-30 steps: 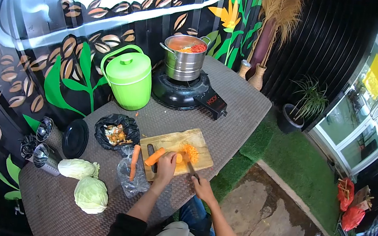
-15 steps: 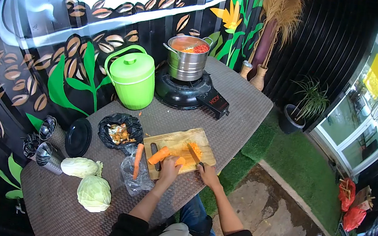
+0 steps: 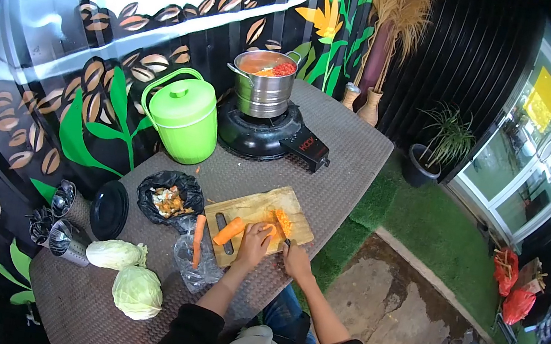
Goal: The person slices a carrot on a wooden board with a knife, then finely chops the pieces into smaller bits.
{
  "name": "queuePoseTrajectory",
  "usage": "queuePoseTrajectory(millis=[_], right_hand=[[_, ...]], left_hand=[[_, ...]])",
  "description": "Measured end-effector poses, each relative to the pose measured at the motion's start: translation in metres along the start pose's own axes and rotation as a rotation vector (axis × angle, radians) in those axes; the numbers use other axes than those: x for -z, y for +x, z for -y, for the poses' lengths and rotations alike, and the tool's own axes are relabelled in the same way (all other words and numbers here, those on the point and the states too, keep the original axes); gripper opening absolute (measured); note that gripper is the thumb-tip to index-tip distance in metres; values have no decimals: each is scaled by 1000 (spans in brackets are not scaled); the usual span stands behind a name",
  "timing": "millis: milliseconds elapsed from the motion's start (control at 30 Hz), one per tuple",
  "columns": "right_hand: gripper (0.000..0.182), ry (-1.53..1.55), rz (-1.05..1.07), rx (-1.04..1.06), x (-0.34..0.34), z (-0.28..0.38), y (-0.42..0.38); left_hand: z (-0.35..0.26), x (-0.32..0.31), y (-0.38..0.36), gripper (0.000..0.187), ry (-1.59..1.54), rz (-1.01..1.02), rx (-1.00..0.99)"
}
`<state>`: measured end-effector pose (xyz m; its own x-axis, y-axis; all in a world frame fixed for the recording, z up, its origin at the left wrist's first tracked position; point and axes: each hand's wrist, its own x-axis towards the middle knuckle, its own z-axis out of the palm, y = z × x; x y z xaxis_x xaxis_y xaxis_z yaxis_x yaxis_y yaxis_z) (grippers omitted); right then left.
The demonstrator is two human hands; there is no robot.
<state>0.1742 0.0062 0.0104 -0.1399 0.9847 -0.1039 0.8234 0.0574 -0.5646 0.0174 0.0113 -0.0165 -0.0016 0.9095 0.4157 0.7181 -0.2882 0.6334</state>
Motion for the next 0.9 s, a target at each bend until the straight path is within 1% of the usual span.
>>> queuePoseTrajectory(millis=[67, 167, 200, 267, 333, 367, 433, 533, 633, 700, 900], right_hand=[[38, 16, 11, 28, 1, 2, -3], [37, -32, 35, -10, 6, 12, -9], [37, -32, 38, -5, 5, 13, -7], [43, -35, 85, -55, 5, 13, -6], [40, -23, 56, -21, 1, 8, -3], [36, -10, 25, 9, -1, 5, -2], [37, -6, 34, 4, 0, 5, -1], [37, -21, 56, -10, 5, 10, -3], [38, -57, 93, -39, 14, 17, -6], [38, -77, 116, -61, 17, 19, -7], [35, -133, 90, 4, 2, 10, -13]], left_hand=[[-1, 1, -1, 25, -35, 1, -4], [-2, 2, -2, 29, -59, -3, 18], [-4, 3, -1, 31, -27, 9, 12], [-6, 4, 1, 33, 6, 23, 7], [-7, 5, 2, 36, 26, 39, 10], [-8, 5, 2, 36, 27, 41, 9], [-11, 5, 3, 30, 53, 23, 5], [-14, 3, 5, 27, 74, 7, 21], [-14, 4, 5, 26, 38, -28, -8], [-13, 5, 4, 26, 16, -12, 5], [-10, 6, 1, 29, -5, -1, -2]])
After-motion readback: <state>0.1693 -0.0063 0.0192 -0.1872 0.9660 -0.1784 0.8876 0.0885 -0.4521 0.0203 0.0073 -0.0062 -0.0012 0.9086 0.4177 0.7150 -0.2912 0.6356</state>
